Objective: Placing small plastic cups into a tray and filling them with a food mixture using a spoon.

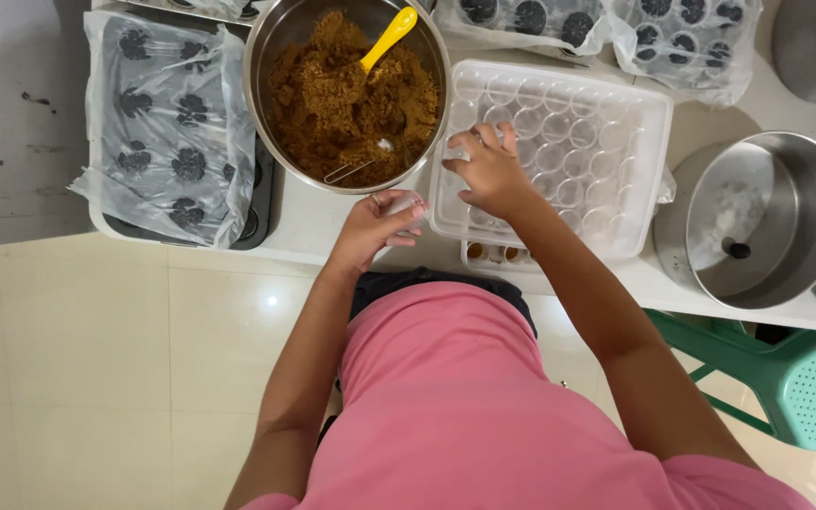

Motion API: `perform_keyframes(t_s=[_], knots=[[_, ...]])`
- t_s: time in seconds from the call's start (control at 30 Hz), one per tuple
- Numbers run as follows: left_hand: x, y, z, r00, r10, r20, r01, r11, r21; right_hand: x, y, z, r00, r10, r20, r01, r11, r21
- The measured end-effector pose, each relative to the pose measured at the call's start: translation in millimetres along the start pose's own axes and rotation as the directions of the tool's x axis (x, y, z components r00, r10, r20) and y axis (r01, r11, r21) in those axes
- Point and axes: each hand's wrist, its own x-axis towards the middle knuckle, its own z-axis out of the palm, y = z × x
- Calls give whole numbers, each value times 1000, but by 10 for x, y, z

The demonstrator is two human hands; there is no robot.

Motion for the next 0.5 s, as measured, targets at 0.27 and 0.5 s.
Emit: perform_keyframes(t_s=[0.27, 0.5], knots=[[88, -85, 80, 1000, 25, 1, -25, 1000, -4, -150, -352, -614, 999, 36, 9, -37, 918, 396], [84, -34, 189, 992, 6, 127, -18, 996, 90, -195, -395, -716, 992, -119, -36, 108, 687, 719]])
